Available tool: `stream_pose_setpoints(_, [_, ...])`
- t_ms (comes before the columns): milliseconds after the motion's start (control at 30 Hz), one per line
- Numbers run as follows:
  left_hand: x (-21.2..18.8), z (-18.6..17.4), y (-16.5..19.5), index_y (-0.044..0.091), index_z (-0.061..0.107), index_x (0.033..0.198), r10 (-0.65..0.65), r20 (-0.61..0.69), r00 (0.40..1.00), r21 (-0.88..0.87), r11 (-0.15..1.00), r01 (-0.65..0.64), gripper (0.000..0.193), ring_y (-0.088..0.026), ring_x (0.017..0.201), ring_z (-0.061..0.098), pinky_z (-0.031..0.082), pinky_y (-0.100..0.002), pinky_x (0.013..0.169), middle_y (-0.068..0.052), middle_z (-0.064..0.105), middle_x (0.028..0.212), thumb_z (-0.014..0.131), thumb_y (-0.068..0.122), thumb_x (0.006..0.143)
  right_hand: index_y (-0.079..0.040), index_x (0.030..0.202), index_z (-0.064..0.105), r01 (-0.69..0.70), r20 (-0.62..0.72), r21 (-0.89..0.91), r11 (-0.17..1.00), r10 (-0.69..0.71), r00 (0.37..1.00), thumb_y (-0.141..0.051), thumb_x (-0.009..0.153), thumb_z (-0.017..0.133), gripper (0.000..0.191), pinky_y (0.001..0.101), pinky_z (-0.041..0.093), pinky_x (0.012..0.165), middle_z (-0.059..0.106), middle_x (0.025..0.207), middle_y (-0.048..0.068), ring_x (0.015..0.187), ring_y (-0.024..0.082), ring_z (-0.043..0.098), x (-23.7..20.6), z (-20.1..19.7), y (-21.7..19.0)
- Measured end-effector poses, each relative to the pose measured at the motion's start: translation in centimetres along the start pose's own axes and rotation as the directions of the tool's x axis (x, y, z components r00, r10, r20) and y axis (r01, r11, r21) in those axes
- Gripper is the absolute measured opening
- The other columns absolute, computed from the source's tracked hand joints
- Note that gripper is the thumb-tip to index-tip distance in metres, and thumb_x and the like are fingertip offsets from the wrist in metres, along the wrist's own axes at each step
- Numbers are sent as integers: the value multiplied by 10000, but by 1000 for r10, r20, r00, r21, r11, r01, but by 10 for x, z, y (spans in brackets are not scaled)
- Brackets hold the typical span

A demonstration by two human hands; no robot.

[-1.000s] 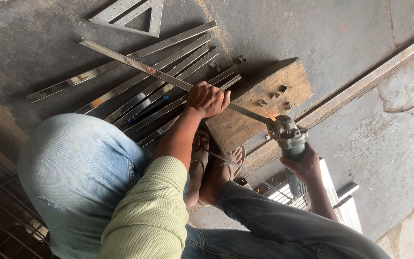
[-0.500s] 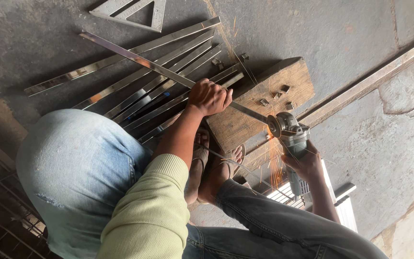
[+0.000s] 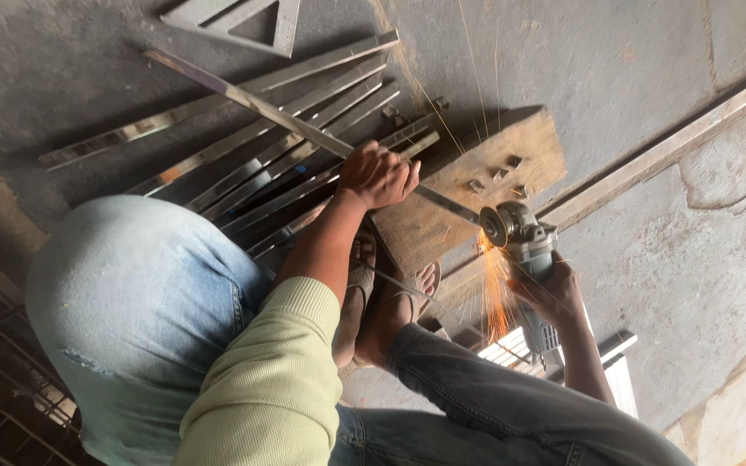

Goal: The person sits on the floor and uses an angle grinder to smooth the edges of several metal rods. They hold each rod against a wooden block, grind the edges, and set the rods aside after finishing.

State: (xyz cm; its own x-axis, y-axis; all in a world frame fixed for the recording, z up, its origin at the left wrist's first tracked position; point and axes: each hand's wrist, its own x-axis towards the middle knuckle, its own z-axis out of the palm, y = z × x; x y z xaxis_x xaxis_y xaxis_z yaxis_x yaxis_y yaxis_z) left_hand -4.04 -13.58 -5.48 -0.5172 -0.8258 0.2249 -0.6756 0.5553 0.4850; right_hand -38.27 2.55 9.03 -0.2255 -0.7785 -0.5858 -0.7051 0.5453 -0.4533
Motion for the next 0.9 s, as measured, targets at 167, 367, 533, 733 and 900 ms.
stream_pose_setpoints(167, [-1,-1,1,210,580,472,-9,-22,1000,-51,999,7,574,-197,374,553,520,-396,576,-33,576,437,529,324,1033,-55,1179,645,53,8,16,998,-53,999,-305,627,886,652,371,584,730,748,952,95,815,193,700,1,0,11])
stream_pose_setpoints(367, [0,-4,2,212,568,456,-3,-71,997,-36,999,0,569,-196,383,553,516,-384,572,-34,576,439,540,315,1015,-60,1211,644,20,-11,-84,996,-21,1000,-301,618,887,684,411,588,767,757,993,117,865,224,715,4,-1,13])
stream_pose_setpoints(533, [1,-4,1,208,568,441,0,-21,1000,-41,999,-1,597,-171,340,525,485,-369,520,-22,566,413,545,305,1029,-55,1184,650,-86,8,-91,992,87,996,-297,598,909,685,425,605,826,777,1023,154,928,262,752,0,-3,8])
stream_pose_setpoints(733, [0,-3,0,209,571,450,11,-54,998,-46,999,-14,593,-172,352,528,484,-365,522,-22,573,431,542,297,1035,-43,1213,616,53,-3,-107,993,-54,999,-278,615,901,702,430,602,794,764,1022,142,917,260,747,-1,-1,7])
stream_pose_setpoints(900, [-1,-3,1,216,575,449,20,-80,997,-21,1000,-21,579,-182,353,530,495,-371,539,-30,571,427,546,299,1021,-44,1180,641,81,-23,-127,989,-85,996,-299,626,915,668,422,605,769,768,983,141,873,249,746,2,0,9])
